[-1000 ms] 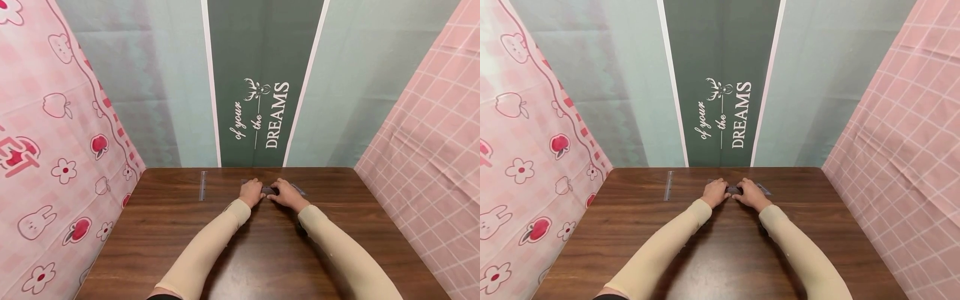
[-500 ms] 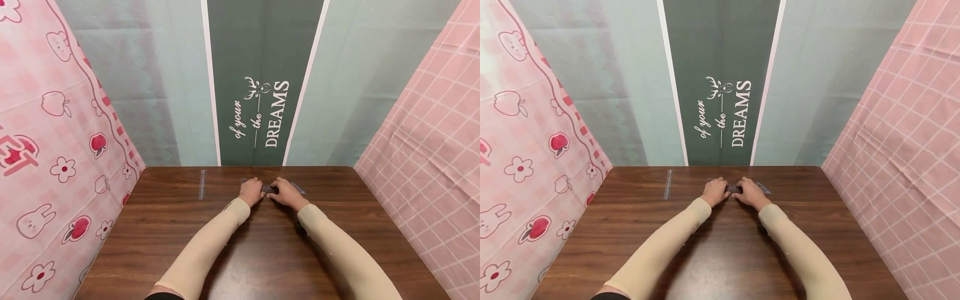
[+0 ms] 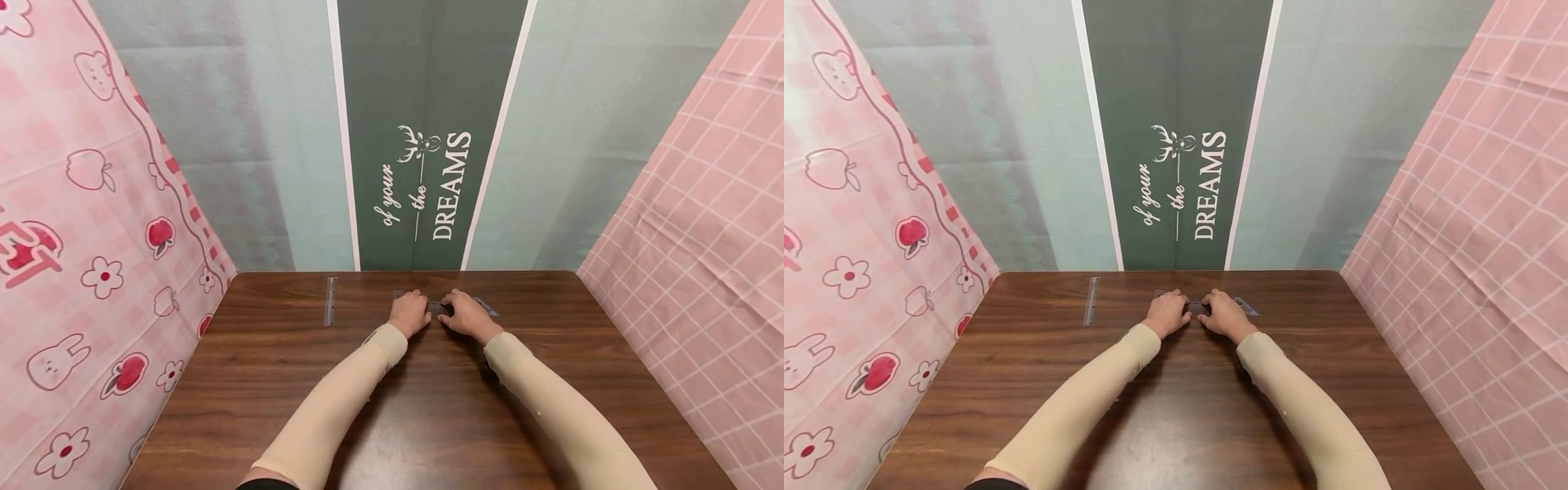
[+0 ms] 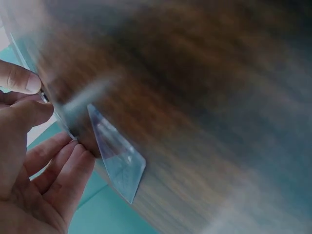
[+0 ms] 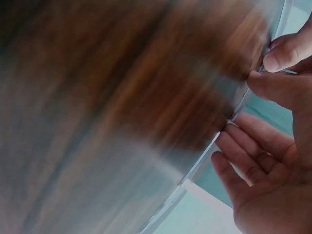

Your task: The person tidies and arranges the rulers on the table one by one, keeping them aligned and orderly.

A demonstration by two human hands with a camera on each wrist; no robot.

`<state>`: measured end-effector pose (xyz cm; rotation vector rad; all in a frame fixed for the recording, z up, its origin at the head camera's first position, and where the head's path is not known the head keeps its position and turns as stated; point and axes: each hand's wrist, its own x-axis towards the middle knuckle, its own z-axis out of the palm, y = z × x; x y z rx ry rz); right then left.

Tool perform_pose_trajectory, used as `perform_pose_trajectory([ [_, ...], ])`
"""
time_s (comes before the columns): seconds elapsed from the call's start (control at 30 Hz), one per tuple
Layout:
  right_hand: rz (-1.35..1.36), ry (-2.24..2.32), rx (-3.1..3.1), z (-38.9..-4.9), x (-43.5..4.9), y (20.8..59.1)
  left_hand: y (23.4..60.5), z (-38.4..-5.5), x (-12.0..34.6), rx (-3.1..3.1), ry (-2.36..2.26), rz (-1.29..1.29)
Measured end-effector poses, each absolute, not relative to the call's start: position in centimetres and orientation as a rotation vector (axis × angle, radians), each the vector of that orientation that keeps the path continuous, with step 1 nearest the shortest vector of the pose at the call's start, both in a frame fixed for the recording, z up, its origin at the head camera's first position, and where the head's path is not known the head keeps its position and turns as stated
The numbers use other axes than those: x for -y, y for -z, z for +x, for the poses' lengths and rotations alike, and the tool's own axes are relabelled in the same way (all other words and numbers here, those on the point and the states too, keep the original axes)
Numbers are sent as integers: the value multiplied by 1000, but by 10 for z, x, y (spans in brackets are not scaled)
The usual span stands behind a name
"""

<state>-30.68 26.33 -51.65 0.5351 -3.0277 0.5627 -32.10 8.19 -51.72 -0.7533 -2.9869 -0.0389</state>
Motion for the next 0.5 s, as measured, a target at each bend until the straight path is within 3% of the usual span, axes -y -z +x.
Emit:
perform_pose_trajectory([
  [0.5, 438, -601, 3017, -304, -259, 519, 518, -315, -80, 3019, 70, -753],
])
